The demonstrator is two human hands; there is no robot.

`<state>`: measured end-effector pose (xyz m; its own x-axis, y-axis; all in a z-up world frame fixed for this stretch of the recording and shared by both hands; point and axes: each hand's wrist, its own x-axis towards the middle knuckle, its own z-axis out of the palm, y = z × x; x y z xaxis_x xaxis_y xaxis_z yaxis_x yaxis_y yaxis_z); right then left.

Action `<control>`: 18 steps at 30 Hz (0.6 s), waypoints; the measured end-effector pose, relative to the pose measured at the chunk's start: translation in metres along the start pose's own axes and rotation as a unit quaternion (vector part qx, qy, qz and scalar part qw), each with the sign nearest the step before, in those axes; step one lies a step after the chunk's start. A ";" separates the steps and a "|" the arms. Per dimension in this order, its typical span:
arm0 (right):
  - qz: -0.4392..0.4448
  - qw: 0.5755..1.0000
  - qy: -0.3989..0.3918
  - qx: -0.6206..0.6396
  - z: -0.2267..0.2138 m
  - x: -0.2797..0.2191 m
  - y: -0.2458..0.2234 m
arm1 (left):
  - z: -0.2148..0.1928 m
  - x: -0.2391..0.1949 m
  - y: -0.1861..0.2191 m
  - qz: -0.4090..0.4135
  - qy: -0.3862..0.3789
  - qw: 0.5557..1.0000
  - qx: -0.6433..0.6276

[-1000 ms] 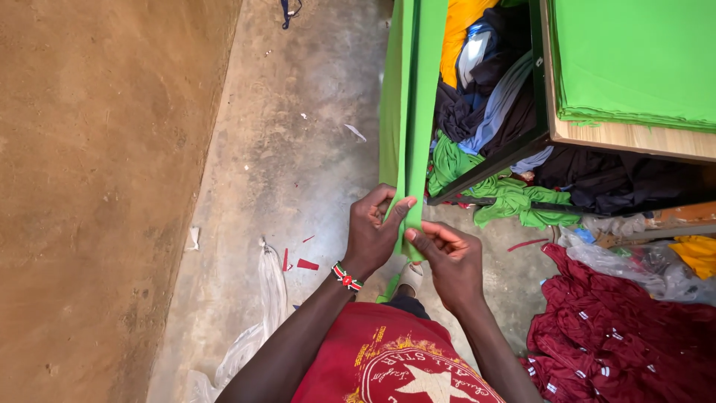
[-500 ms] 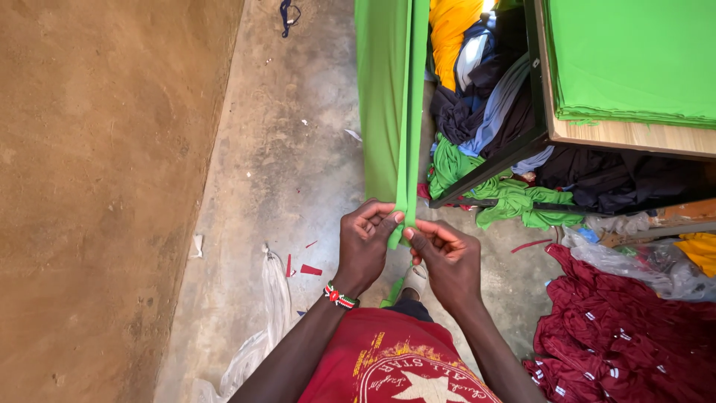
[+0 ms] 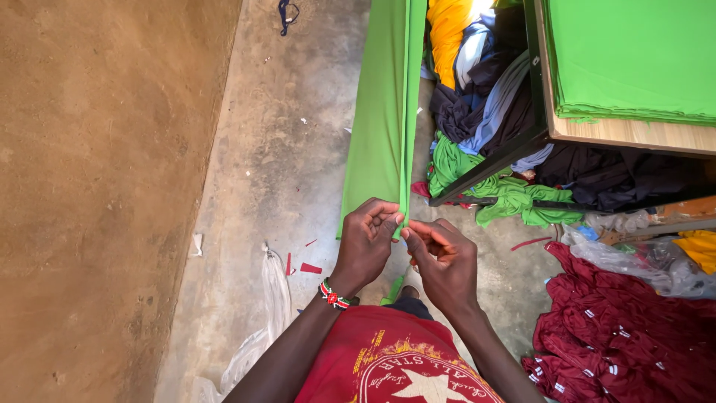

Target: Cutting and folding green fabric on a work table

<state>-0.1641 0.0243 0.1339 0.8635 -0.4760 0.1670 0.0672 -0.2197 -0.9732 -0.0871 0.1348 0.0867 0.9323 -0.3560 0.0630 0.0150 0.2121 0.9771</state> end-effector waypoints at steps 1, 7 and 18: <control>0.001 1.000 -0.001 0.000 0.000 0.000 0.001 | -0.002 0.001 0.003 -0.001 0.001 1.000 0.000; -0.037 0.998 -0.004 -0.042 0.004 0.007 0.005 | -0.009 0.007 0.002 -0.021 -0.015 0.998 0.054; -0.207 0.947 -0.141 -0.200 -0.013 0.028 -0.002 | 0.000 0.026 -0.014 -0.057 -0.006 0.998 -0.011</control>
<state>-0.1461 0.0005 0.1422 0.9076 -0.0453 0.4175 0.2826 -0.6693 -0.6871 -0.0627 0.1229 0.0743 0.9199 -0.3895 -0.0456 0.1284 0.1895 0.9734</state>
